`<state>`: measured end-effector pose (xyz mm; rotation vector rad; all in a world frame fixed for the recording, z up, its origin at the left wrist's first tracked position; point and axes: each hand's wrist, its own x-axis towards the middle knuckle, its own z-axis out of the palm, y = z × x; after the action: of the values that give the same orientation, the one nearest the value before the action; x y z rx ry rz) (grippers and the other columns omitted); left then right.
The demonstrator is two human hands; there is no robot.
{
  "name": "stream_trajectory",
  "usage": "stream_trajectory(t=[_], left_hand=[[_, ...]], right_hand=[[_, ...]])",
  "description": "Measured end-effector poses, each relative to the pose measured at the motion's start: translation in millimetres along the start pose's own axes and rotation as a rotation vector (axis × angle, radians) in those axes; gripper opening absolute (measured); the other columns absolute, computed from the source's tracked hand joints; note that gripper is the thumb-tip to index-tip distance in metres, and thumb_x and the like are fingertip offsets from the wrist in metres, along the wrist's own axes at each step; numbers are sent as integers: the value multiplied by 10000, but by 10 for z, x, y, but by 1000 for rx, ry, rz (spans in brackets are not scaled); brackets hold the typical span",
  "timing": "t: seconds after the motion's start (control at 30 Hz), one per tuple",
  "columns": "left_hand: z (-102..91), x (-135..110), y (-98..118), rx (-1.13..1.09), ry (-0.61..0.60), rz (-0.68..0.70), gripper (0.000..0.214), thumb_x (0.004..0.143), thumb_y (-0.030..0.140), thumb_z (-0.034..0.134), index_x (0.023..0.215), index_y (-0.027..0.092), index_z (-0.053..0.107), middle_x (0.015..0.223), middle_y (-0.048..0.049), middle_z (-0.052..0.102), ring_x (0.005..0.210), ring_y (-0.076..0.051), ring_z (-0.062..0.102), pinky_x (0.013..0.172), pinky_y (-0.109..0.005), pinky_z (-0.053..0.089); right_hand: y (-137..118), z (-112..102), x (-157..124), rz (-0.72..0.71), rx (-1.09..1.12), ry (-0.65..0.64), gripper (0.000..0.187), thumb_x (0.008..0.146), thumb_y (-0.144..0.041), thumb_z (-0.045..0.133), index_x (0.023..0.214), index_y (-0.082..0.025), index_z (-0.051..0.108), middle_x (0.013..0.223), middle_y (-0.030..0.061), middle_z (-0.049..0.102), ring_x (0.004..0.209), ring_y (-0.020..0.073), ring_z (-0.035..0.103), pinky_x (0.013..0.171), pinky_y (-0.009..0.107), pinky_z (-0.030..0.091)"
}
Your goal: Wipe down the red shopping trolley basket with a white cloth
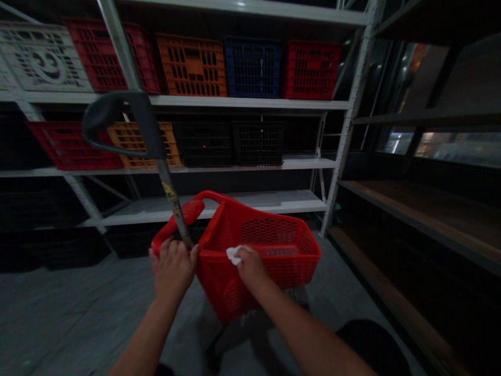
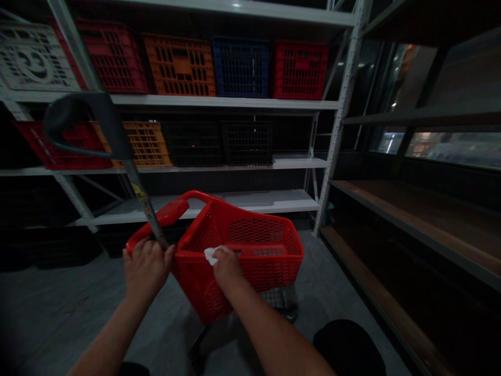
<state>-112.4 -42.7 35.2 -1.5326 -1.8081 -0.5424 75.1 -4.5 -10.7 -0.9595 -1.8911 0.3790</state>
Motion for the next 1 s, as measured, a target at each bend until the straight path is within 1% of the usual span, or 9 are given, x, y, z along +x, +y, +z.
stream_trajectory(t=[0.3,0.47,0.57,0.7,0.77,0.8,0.9,0.93,1.0], left_hand=[[33,29,-23,-53,4,4,441,835,434,293,905,86,554,1043,-185,535,1173,-314,342,1001,-530,127],[132,31,-45,-84,25,-8,438,834,449,286,917,108,548,1043,-170,550,1183,-309,341,1003,-537,129],[158,71,-112,-222,88,-32,471,824,464,312,1041,94,506,1133,-186,514,1201,-308,334,1008,-546,142],[-2,-61,-39,-494,330,-79,736,734,491,499,1299,87,256,1369,-215,258,1286,-309,212,1016,-497,240],[-120,-305,172,-613,308,7,798,681,446,595,1326,168,216,1381,-164,264,1277,-293,251,1018,-495,260],[-165,-467,316,-692,223,64,794,679,414,610,1331,201,209,1383,-142,276,1265,-278,285,1010,-481,290],[-202,-997,761,-917,-193,272,754,700,374,597,1339,233,222,1397,-119,288,1254,-252,323,984,-408,361],[-185,-1145,872,-998,-317,333,706,724,342,570,1338,242,236,1372,-111,344,1228,-233,369,974,-375,379],[-144,-1344,1001,-1141,-493,306,564,783,290,471,1319,258,297,1282,-91,475,1140,-196,475,944,-324,405]], right_hand=[[1102,-1097,-571,253,-263,88,356,648,-27,434,872,-183,663,913,51,678,873,173,615,818,298,450],[1403,-1609,-753,459,-404,163,326,648,-64,430,850,-169,664,852,62,689,801,200,642,749,305,472],[1416,-1787,-814,489,-441,251,271,655,-107,430,827,-133,639,859,110,668,814,233,627,748,335,458],[1072,-1640,-845,450,-293,341,166,655,-173,459,801,-170,537,816,67,616,749,203,592,682,298,444],[765,-1373,-877,470,-79,250,118,664,-188,470,781,-194,489,733,11,585,651,161,565,605,253,427],[599,-1210,-904,476,44,170,92,665,-187,481,756,-200,471,682,-13,561,610,144,545,569,231,412],[152,-756,-1024,469,403,-53,132,613,-120,506,696,-195,435,650,-42,519,605,114,520,536,189,380],[44,-661,-1068,462,518,-127,148,605,-109,515,707,-190,445,680,-40,531,633,111,527,550,185,383],[-83,-608,-1128,426,658,-318,180,607,-119,557,762,-182,492,735,-33,564,670,111,540,572,184,390]])
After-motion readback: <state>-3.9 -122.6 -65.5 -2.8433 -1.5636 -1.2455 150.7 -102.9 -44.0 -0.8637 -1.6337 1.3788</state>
